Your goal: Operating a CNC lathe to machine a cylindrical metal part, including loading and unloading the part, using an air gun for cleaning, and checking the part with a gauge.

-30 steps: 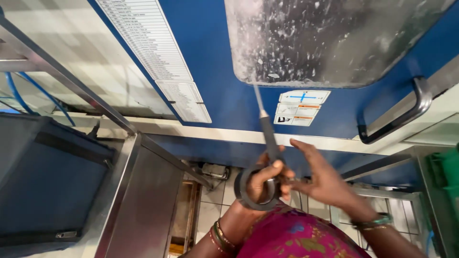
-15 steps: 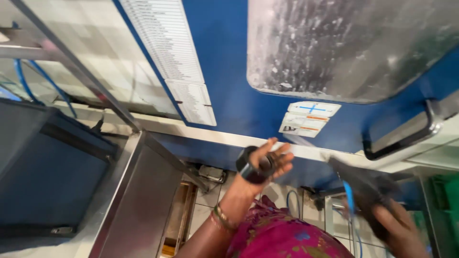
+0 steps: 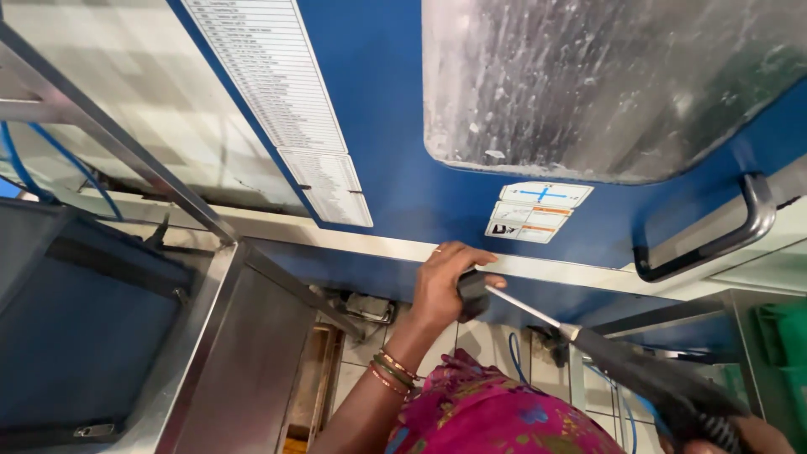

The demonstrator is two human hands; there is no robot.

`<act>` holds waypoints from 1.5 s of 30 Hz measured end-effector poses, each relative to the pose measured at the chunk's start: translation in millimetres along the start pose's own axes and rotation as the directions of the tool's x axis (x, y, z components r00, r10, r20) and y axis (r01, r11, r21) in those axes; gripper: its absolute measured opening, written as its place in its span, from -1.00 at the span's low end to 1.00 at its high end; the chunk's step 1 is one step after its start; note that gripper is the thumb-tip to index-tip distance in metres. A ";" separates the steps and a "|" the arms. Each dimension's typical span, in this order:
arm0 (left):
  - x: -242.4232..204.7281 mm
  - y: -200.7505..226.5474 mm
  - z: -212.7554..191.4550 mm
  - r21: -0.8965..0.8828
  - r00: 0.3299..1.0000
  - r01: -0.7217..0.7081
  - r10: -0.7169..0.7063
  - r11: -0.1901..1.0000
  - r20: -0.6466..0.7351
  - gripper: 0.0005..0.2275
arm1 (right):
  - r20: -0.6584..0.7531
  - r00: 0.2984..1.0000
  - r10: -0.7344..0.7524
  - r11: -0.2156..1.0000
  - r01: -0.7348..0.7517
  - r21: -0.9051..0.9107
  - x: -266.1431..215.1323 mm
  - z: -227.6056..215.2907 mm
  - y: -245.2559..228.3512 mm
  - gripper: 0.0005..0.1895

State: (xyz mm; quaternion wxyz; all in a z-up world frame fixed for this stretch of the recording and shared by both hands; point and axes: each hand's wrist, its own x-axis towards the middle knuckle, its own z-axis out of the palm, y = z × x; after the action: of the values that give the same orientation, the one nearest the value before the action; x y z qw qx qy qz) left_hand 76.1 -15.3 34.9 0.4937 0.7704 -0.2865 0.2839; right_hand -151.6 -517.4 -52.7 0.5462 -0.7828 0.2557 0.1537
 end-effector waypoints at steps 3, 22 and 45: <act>-13.1 -19.8 9.5 -0.267 0.963 0.268 -0.252 0.926 0.092 -0.77 | -0.051 0.995 0.085 0.995 -0.087 -0.050 -7.2 63.2 -5.5 -0.45; -33.4 -50.6 5.1 -0.779 0.696 0.620 -0.526 0.093 0.490 -0.71 | 0.272 0.946 0.176 0.961 -0.225 0.162 70.3 60.6 28.5 -0.33; -43.6 -46.9 -2.3 -0.709 0.562 0.703 -0.658 0.061 0.501 -0.70 | 0.307 0.706 -0.639 0.706 0.696 -0.132 10.3 100.4 -24.7 -0.32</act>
State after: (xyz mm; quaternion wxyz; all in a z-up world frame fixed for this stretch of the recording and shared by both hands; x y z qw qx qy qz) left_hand 80.2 10.2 -23.7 0.8718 0.4536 -0.0021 -0.1849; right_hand -125.2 -419.3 -74.6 0.4930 -0.8569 -0.1351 0.0661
